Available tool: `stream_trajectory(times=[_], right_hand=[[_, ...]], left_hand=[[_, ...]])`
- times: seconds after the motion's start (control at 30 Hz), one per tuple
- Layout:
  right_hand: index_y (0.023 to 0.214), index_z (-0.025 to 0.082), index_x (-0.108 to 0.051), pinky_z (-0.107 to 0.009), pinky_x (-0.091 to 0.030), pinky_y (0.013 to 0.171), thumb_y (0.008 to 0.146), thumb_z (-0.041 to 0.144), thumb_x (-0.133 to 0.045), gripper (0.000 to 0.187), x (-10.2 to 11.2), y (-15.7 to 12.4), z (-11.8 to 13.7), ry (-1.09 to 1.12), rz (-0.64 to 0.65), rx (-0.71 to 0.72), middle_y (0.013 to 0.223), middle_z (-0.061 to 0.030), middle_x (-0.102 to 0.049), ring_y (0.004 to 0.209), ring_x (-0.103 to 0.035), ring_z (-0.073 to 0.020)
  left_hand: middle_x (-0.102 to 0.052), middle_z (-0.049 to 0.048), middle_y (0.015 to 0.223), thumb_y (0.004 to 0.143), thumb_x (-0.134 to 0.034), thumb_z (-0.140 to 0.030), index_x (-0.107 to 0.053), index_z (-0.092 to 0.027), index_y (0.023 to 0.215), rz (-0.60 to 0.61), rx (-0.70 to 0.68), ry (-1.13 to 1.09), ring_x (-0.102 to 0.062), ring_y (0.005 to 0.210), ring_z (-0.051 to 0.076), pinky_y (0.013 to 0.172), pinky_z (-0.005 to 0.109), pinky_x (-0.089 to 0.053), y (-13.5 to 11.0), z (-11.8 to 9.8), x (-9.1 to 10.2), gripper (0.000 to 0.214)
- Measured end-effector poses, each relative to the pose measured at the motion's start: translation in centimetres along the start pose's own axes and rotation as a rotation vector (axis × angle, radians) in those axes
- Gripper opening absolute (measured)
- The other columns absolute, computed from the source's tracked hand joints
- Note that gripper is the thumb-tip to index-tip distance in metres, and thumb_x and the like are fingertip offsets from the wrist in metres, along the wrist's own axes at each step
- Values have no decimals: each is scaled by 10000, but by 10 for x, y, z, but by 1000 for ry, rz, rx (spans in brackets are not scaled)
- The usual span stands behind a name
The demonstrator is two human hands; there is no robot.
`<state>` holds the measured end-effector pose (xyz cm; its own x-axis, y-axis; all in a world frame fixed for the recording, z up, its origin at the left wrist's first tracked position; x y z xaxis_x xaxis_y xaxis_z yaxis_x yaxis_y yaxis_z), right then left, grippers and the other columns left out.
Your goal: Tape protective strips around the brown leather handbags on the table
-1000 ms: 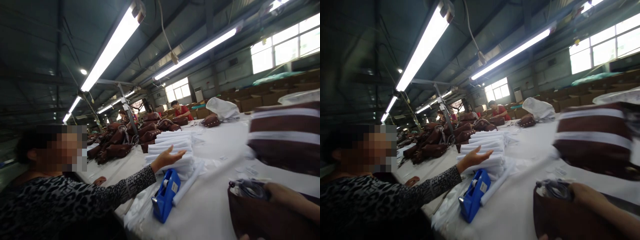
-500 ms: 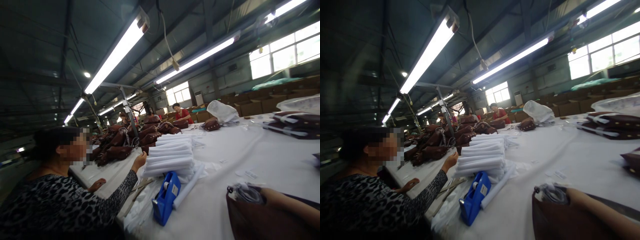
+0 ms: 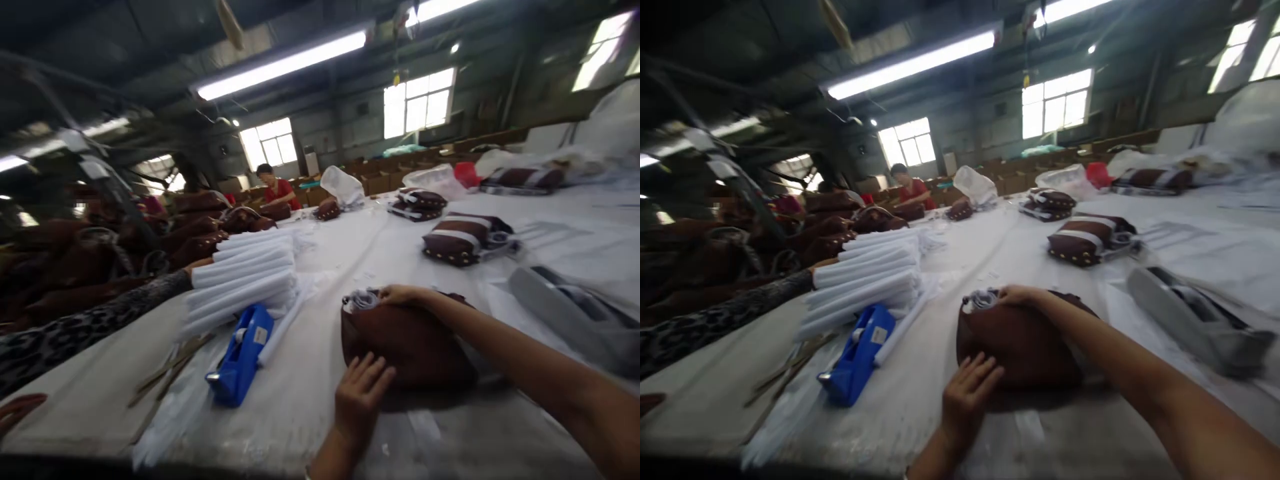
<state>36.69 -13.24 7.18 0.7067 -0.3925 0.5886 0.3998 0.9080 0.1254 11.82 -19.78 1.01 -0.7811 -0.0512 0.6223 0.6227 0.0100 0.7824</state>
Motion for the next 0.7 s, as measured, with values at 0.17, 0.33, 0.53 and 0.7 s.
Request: stream_trajectory(times=[0.17,0.33,0.53,0.7], right_hand=[[1007,146,-655,-261,-547,718,757,372,-828,379,-14,-12,-58,136,168,-219,856,-36,-742,805,-690,-182],[1283,156,-580,-294,-538,842,686,338,-878,691,-18,-7,-50,198,152,-189,904,-49,-764,886,-700,-205],[1319,147,-593,-342,-565,852,678,292,-873,715,-33,8,-43,237,127,-166,863,-54,-774,851,-721,-227],[1356,182,-569,-358,-595,855,710,262,-832,702,-50,16,-25,346,130,-118,915,-56,-776,876,-736,-229]], left_hand=[[-705,-14,1270,958,-549,-124,-637,-298,1289,16,12,-109,-630,1238,196,1041,408,-566,8,2,17,384],[-688,-14,1300,962,-535,-104,-610,-300,1320,44,8,-109,-601,1276,190,1075,397,-537,8,0,15,415],[-683,-3,1310,968,-547,-145,-605,-286,1328,2,-61,-105,-577,1304,198,1082,388,-528,19,-6,26,392],[-670,-28,1327,984,-519,-162,-620,-281,1315,2,-24,-113,-600,1277,204,1057,386,-548,23,-20,26,366]])
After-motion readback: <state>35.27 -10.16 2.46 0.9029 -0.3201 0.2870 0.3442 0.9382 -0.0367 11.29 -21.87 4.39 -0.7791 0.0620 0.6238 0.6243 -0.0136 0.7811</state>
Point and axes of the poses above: each hand's wrist, its own y-axis towards the middle knuckle, its own x-axis out of the back of the hand, z = x × y, the point moved 9 cm from there along y, towards the middle knuckle
